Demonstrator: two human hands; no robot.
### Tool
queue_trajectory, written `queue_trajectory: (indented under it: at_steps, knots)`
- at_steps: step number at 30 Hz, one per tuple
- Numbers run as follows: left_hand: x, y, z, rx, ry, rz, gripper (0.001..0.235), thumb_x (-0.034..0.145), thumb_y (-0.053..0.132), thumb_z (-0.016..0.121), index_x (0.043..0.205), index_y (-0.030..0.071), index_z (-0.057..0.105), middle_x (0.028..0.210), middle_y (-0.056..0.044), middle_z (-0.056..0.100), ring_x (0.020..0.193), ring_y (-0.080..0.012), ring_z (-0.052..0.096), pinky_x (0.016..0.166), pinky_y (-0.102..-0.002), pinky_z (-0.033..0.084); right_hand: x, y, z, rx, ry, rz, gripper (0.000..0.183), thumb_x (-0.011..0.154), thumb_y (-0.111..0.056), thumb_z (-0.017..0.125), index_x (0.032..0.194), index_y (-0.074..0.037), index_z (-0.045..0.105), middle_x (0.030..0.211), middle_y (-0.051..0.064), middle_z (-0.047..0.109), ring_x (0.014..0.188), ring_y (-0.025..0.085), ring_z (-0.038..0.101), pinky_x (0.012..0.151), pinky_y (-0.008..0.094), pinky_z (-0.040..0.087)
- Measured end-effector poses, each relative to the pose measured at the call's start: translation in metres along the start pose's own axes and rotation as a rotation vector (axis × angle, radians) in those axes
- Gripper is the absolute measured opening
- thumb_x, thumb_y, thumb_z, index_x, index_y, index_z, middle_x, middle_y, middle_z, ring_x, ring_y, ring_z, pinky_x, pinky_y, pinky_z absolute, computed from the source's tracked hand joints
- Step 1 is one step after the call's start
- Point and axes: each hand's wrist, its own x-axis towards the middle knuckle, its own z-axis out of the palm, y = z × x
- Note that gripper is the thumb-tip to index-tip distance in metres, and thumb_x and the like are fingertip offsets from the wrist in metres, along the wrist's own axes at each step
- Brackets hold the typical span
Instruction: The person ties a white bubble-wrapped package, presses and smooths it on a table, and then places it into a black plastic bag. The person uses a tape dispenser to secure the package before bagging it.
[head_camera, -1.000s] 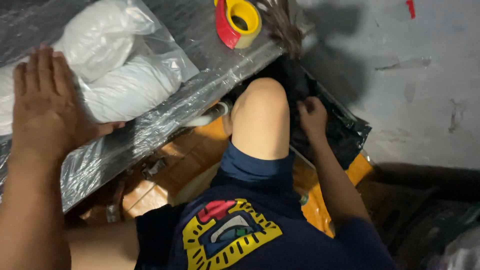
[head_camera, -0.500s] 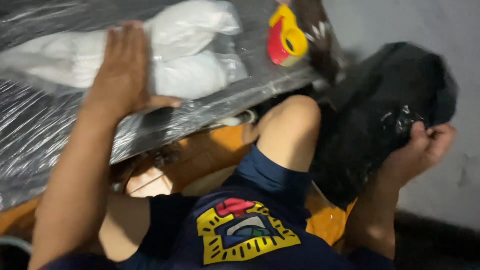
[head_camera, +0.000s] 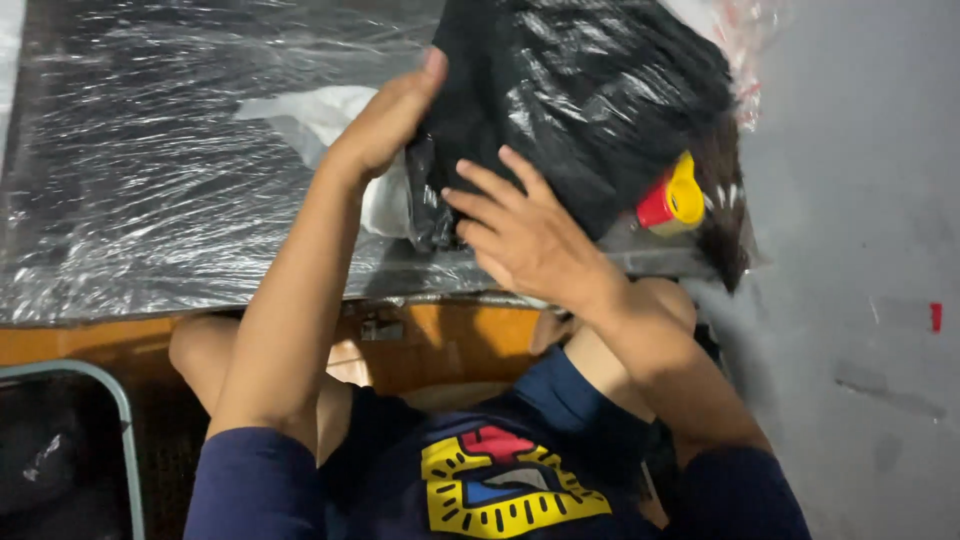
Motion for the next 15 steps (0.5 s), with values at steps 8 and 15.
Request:
queue_trajectory:
  at_steps: [8,15]
  knots:
    - [0.005,-0.055,-0.015,-0.169,0.293,-0.075,0.033,0.091,0.035,0.072,0.117,0.014,0.070,0.111,-0.001,0.077,0.098,-0.0115,0.073,0.087,-0.026,0.061,-0.010,0.007,0.000,0.172,0.285,0.366,0.056,0.104,-0.048,0.048,0.126,0.001,0.067,0.132,0.019,0.066,0.130,0.038,0.061,0.120,0.060,0.036]
    - [-0.028,-0.044,-0.014,-0.263,0.224,-0.167,0.026,0.083,0.025,0.076,0.107,0.015,0.072,0.105,-0.001,0.075,0.096,-0.0151,0.073,0.087,-0.024,0.058,-0.040,0.123,-0.012,0.159,0.320,0.704,0.068,0.115,-0.020,0.069,0.161,-0.003,0.022,0.162,0.026,0.041,0.152,0.035,0.043,0.126,0.044,0.032]
